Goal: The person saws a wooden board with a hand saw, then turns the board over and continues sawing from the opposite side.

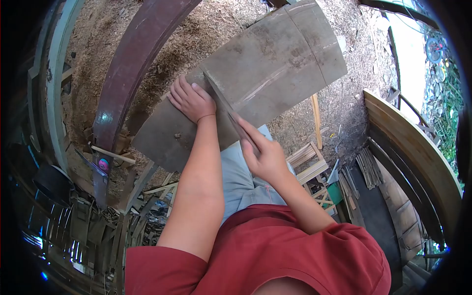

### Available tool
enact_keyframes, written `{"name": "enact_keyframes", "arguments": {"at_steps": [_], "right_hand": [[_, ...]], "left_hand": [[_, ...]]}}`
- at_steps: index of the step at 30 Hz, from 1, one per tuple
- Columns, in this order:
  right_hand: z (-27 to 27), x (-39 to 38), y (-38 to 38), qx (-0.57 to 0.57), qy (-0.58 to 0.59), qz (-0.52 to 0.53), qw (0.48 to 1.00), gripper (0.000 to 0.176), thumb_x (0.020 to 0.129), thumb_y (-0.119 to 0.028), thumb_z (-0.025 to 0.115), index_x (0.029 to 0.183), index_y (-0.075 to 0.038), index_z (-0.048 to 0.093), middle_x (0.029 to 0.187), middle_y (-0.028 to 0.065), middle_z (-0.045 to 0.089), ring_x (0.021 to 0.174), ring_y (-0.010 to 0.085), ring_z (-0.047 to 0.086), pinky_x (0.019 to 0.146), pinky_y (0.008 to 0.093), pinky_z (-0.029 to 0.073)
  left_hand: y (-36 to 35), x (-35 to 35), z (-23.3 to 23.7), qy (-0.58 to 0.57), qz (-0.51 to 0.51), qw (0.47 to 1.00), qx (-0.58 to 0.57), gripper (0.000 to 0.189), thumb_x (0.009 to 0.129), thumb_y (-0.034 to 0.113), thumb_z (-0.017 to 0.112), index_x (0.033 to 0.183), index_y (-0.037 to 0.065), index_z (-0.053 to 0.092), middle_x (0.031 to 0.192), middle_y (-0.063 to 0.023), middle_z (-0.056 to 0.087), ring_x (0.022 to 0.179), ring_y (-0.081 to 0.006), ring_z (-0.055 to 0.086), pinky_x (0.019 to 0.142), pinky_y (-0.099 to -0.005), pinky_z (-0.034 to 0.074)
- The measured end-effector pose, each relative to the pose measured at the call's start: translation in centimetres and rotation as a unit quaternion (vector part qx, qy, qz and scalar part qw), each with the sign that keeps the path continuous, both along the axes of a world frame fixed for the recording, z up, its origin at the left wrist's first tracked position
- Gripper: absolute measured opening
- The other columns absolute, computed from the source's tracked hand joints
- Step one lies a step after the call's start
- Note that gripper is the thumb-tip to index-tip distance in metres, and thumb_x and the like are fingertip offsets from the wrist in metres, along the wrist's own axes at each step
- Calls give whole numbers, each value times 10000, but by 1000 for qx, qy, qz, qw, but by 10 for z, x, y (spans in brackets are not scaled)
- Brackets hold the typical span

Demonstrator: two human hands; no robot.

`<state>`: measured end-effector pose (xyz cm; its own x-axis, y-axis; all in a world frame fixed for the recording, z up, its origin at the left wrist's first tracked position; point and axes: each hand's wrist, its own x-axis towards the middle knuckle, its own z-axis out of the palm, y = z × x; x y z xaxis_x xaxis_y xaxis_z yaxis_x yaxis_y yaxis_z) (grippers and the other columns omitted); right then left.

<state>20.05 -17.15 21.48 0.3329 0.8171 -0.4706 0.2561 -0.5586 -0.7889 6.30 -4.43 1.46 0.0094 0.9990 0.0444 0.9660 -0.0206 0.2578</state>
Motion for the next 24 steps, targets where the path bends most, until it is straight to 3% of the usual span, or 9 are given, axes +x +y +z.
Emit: {"name": "enact_keyframes", "arguments": {"at_steps": [4, 10, 18, 22, 24], "right_hand": [[-73, -15, 67, -3, -15, 6, 1000, 587, 994, -160, 707, 1578, -180, 653, 986, 252, 804, 761, 441, 781, 712, 505, 631], [10, 13, -11, -10, 35, 12, 999, 576, 1015, -189, 699, 1588, -180, 639, 999, 267, 799, 800, 487, 768, 730, 540, 629], [-70, -16, 73, -38, -17, 1, 999, 569, 1015, -210, 713, 1580, -224, 649, 899, 275, 780, 809, 489, 767, 727, 523, 634], [1, 9, -10, -28, 34, -6, 999, 559, 1016, -214, 713, 1572, -206, 655, 902, 278, 778, 799, 490, 763, 723, 514, 634], [10, 8, -15, -5, 37, -4, 999, 552, 1018, -217, 713, 1567, -198, 659, 895, 279, 774, 789, 493, 760, 719, 513, 633]], "left_hand": [[2, -4, -7, 2, 3, 1000, -12, 499, 1121, 320, 430, 1524, 66, 577, 1526, -157, 608, 1513, -395, 494, 1315, -620, 277], [0, 3, 4, 0, -5, 1000, 24, 495, 1124, 319, 423, 1523, 72, 579, 1523, -151, 608, 1498, -389, 503, 1313, -618, 280], [4, 0, 0, 3, -4, 1000, 5, 497, 1121, 314, 425, 1524, 67, 578, 1531, -159, 601, 1498, -393, 502, 1319, -621, 276], [2, 3, 5, 0, -10, 1000, 22, 495, 1118, 311, 429, 1527, 75, 576, 1535, -153, 601, 1505, -382, 501, 1327, -621, 268], [1, 2, 2, -5, -2, 1000, 14, 497, 1109, 328, 446, 1519, 82, 581, 1519, -151, 610, 1502, -375, 504, 1330, -627, 263]]}}
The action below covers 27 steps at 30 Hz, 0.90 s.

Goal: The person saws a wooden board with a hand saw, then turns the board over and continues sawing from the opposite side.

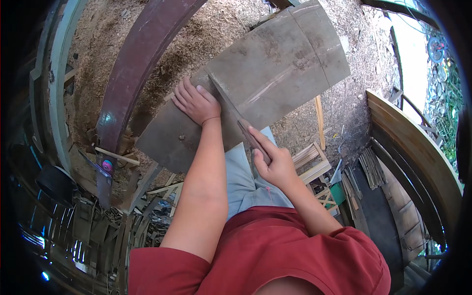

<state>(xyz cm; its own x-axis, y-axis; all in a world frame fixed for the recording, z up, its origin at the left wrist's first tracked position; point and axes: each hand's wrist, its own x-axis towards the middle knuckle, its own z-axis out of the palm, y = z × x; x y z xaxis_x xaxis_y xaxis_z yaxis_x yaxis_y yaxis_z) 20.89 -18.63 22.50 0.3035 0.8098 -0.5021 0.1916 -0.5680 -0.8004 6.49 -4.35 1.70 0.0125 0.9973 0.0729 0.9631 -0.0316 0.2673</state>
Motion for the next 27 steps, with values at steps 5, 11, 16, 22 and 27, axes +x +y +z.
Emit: {"name": "enact_keyframes", "arguments": {"at_steps": [5, 11, 16, 22, 27], "right_hand": [[-71, -23, 67, 5, -73, 10, 997, 618, 984, -148, 709, 1597, -197, 648, 1039, 242, 824, 734, 426, 790, 697, 472, 643], [-26, -11, 5, 23, -33, -14, 999, 541, 1011, -220, 709, 1550, -184, 677, 906, 292, 777, 745, 490, 760, 705, 535, 629], [-72, -20, 55, 6, -28, -2, 1000, 563, 1006, -208, 712, 1567, -205, 664, 940, 283, 781, 773, 497, 758, 724, 537, 627], [-39, -14, 31, 8, -34, -17, 999, 600, 997, -174, 709, 1592, -227, 646, 1032, 251, 806, 814, 470, 777, 733, 501, 634], [3, 4, 7, 5, -21, 3, 1000, 590, 1006, -185, 700, 1592, -225, 642, 994, 256, 801, 818, 456, 785, 737, 488, 642]], "left_hand": [[2, -1, -2, 1, 6, 1000, -24, 502, 1108, 310, 441, 1526, 65, 573, 1535, -161, 599, 1512, -380, 496, 1334, -619, 251], [-1, 1, 1, 7, -7, 1000, 5, 502, 1104, 314, 442, 1521, 65, 571, 1529, -154, 602, 1511, -379, 495, 1325, -619, 261], [1, -1, -4, 1, 1, 1000, -13, 501, 1099, 311, 444, 1513, 65, 582, 1518, -157, 607, 1503, -388, 500, 1319, -626, 269], [1, -1, 0, 4, -5, 1000, -5, 503, 1100, 299, 448, 1526, 65, 580, 1524, -155, 608, 1499, -385, 505, 1321, -623, 271], [1, -1, -1, -11, 5, 1000, -3, 487, 1116, 326, 432, 1502, 74, 586, 1500, -148, 623, 1507, -365, 505, 1330, -630, 259]]}}
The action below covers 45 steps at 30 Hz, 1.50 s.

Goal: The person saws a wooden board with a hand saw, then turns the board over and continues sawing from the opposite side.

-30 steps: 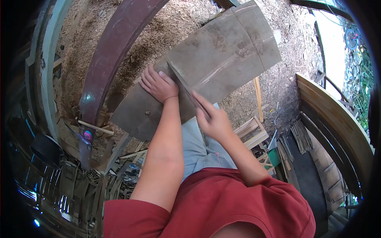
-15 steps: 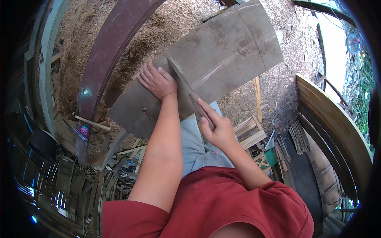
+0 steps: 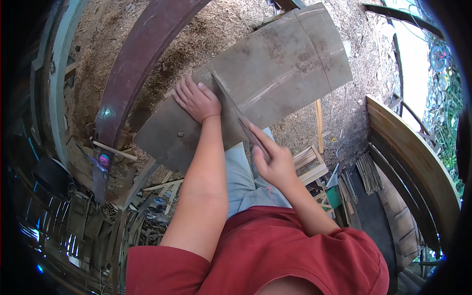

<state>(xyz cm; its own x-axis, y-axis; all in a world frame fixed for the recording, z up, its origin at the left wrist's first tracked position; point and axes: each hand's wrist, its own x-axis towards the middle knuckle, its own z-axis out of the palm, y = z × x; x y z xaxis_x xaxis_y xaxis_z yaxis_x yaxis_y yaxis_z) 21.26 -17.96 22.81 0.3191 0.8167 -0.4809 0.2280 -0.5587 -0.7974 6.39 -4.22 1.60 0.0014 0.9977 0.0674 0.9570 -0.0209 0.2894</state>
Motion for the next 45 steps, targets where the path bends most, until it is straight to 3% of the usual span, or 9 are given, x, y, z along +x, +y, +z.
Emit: {"name": "enact_keyframes", "arguments": {"at_steps": [5, 13, 17, 19, 23, 33, 36, 39, 45], "right_hand": [[-94, -35, 76, 2, -33, -17, 999, 510, 1030, -232, 689, 1540, -207, 688, 864, 273, 777, 801, 486, 783, 763, 543, 636], [-53, -17, 58, -14, 49, -27, 998, 497, 1071, -216, 662, 1563, -147, 666, 1086, 302, 802, 972, 467, 805, 890, 474, 634], [-37, -15, 33, 56, -9, 8, 998, 502, 1072, -202, 662, 1571, -138, 659, 1084, 292, 806, 954, 446, 815, 867, 451, 630], [-23, -16, 42, -2, 25, 27, 999, 504, 1069, -205, 667, 1569, -139, 663, 1106, 288, 805, 947, 437, 816, 853, 438, 626], [-25, -20, 65, -44, 12, 63, 997, 499, 1067, -204, 669, 1561, -134, 669, 1112, 280, 806, 949, 424, 817, 849, 434, 626], [-33, -16, 80, 30, 19, 78, 996, 481, 1086, -221, 655, 1556, -117, 667, 1297, 293, 781, 1165, 458, 786, 1001, 444, 612], [-30, -19, 80, 20, 14, 90, 996, 487, 1093, -218, 648, 1567, -108, 652, 1304, 296, 778, 1202, 451, 777, 1019, 447, 605], [-30, -17, 75, 5, 25, 97, 995, 498, 1095, -210, 645, 1580, -97, 635, 1315, 300, 774, 1244, 445, 764, 1037, 446, 599], [-42, -16, 76, 40, 30, 105, 993, 503, 1099, -198, 645, 1582, -60, 622, 1348, 297, 766, 1286, 431, 753, 1068, 430, 588]], "left_hand": [[4, -8, -9, 20, -5, 1000, -8, 475, 1100, 309, 449, 1485, 72, 595, 1488, -161, 623, 1488, -376, 517, 1319, -618, 280], [12, -13, 3, 21, -27, 999, 10, 416, 1104, 311, 473, 1411, 86, 640, 1410, -133, 664, 1400, -344, 584, 1284, -591, 331], [13, -22, 8, 21, -19, 999, 19, 390, 1105, 311, 488, 1385, 94, 654, 1385, -126, 673, 1375, -343, 597, 1264, -578, 351], [19, -31, 5, 26, 11, 1000, 14, 367, 1103, 302, 510, 1369, 98, 661, 1374, -118, 682, 1367, -344, 603, 1253, -577, 358], [27, -44, -6, 21, 34, 999, 28, 346, 1105, 294, 535, 1366, 105, 663, 1381, -111, 686, 1354, -340, 612, 1240, -574, 370], [40, -52, -4, 16, 34, 998, 41, 350, 1112, 314, 549, 1406, 149, 645, 1380, -89, 680, 1365, -318, 610, 1240, -578, 372], [34, -49, -4, 11, 47, 999, -15, 422, 1109, 318, 560, 1488, 143, 614, 1493, -100, 651, 1451, -328, 574, 1283, -586, 343], [14, -41, 0, -38, 56, 997, 28, 633, 1107, 363, 550, 1674, 89, 478, 1773, -180, 432, 1664, -401, 361, 1369, -623, 221], [-17, -24, 3, -2, 160, 987, 5, 702, 1115, 390, 548, 1747, 122, 396, 1844, -183, 305, 1696, -417, 285, 1367, -646, 188]]}}
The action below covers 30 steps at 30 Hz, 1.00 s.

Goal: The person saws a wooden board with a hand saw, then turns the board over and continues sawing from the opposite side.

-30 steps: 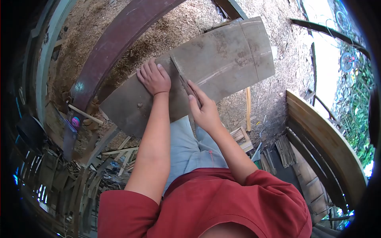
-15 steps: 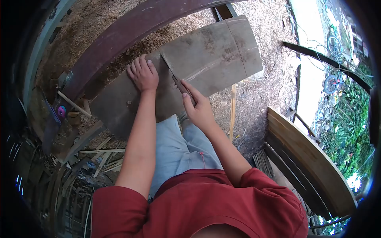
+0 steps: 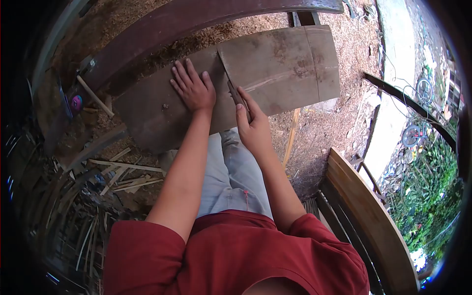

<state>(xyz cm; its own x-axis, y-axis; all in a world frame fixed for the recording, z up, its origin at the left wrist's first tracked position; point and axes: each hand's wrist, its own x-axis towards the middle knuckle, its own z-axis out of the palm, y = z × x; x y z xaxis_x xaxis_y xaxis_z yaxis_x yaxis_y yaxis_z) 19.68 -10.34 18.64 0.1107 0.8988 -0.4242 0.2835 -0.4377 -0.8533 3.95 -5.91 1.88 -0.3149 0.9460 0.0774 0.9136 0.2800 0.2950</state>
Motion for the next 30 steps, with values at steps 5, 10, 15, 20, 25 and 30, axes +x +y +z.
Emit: {"name": "enact_keyframes", "arguments": {"at_steps": [5, 10, 15, 20, 25, 30], "right_hand": [[26, 3, -13, -87, 31, -9, 996, 498, 1104, -169, 628, 1579, -20, 614, 1423, 280, 746, 1357, 405, 726, 1121, 417, 561], [60, 26, -60, -60, 6, 28, 998, 491, 1148, -115, 566, 1624, 5, 571, 1572, 222, 668, 1467, 278, 636, 1213, 388, 468], [3, -4, -3, -8, -17, 16, 1000, 522, 1090, -124, 610, 1609, -67, 604, 1446, 284, 728, 1327, 433, 731, 1096, 439, 578], [29, 3, -12, -9, -29, -2, 1000, 531, 1075, -142, 628, 1605, -104, 615, 1358, 307, 751, 1241, 464, 756, 1014, 472, 617], [43, 12, -18, -34, -40, 24, 998, 564, 1053, -189, 662, 1612, -141, 601, 1277, 284, 779, 1111, 497, 772, 925, 516, 638], [-4, -11, 22, -43, -17, -25, 999, 578, 1045, -185, 675, 1618, -174, 599, 1264, 288, 774, 1006, 505, 776, 869, 526, 637]], "left_hand": [[4, 1, 0, 19, 5, 999, -38, 725, 1101, 418, 533, 1765, 166, 387, 1861, -185, 270, 1703, -418, 274, 1370, -650, 167], [4, 3, 1, 23, 8, 999, -43, 724, 1104, 414, 521, 1775, 185, 373, 1867, -173, 259, 1706, -408, 267, 1368, -653, 171], [5, 2, 1, 40, 1, 997, -69, 746, 1089, 420, 526, 1777, 177, 368, 1869, -189, 245, 1706, -415, 265, 1377, -641, 157], [7, 6, 3, 33, -3, 996, -77, 736, 1103, 419, 503, 1780, 168, 358, 1871, -195, 236, 1715, -419, 241, 1376, -647, 148], [8, 2, -2, 45, -20, 994, -97, 726, 1121, 422, 467, 1791, 176, 337, 1873, -207, 219, 1725, -423, 215, 1374, -654, 137], [7, 4, 0, 59, -18, 992, -108, 717, 1143, 427, 396, 1800, 151, 309, 1876, -231, 193, 1725, -452, 201, 1370, -663, 131]]}}
